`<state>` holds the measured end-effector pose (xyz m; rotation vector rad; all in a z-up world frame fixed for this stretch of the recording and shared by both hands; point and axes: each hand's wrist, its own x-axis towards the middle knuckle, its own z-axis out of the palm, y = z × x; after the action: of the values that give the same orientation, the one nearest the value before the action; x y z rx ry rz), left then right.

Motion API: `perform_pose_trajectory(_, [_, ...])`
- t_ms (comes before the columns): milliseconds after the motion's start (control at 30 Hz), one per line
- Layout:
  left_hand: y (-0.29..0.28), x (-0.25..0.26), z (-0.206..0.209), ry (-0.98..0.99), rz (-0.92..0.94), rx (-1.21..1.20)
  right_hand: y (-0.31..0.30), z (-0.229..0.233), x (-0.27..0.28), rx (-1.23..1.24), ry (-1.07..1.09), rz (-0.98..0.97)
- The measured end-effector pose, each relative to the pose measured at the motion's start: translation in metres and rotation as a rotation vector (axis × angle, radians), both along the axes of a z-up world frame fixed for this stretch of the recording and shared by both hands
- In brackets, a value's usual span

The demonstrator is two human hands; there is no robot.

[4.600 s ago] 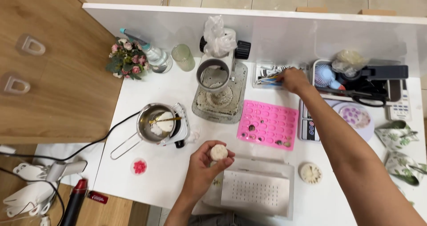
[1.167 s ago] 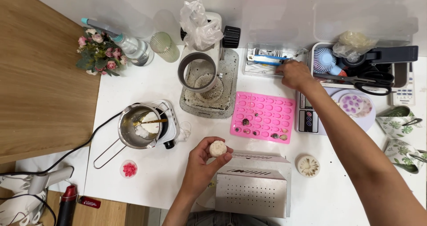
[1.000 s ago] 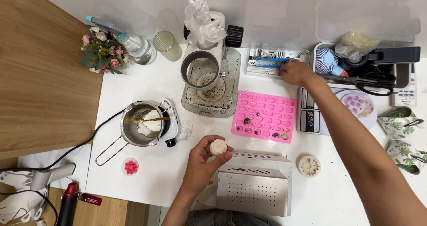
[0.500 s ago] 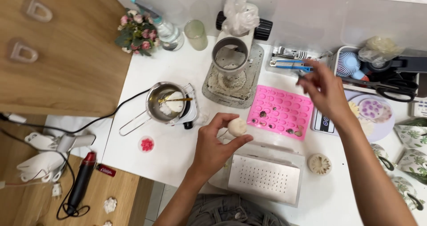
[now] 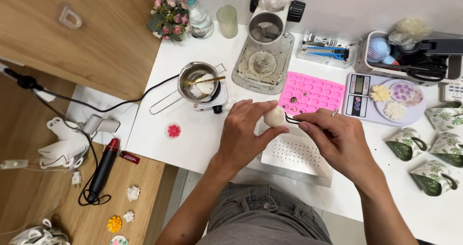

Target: Insert a wick into a wax sphere and prepare candle components at a workshop bench.

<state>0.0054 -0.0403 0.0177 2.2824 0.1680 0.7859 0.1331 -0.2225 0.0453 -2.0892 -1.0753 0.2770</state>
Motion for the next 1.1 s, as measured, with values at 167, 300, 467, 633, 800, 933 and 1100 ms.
perform_pose_trajectory(167, [-0.004, -0.017, 0.008, -0.031, -0.024, 0.018, 0.002, 0.015, -0.021, -0.047, -0.002, -0.025])
perform_pose_trajectory(300, [-0.01, -0.022, 0.008, -0.059, -0.043, -0.006, -0.002, 0.023, -0.031, -0.038, -0.007, -0.014])
perform_pose_trajectory(467, [-0.015, -0.024, 0.011, -0.043, -0.04, -0.041, -0.006, 0.016, -0.037, 0.011, -0.242, 0.022])
perform_pose_trajectory(633, [-0.007, -0.033, 0.016, -0.043, 0.059, -0.098, 0.019, 0.022, -0.037, 0.005, -0.333, 0.086])
perform_pose_trajectory(800, [0.033, -0.053, 0.014, 0.036, 0.197, -0.368, 0.081, 0.005, -0.04, -0.012, -0.52, 0.165])
perform_pose_trajectory(933, [0.076, -0.073, 0.009, 0.062, 0.257, -0.451, 0.133, 0.0, -0.055, 0.014, -0.532, 0.22])
perform_pose_trajectory(1100, [0.131, -0.093, -0.005, 0.011, 0.172, -0.571, 0.182, 0.008, -0.076, 0.085, -0.492, 0.188])
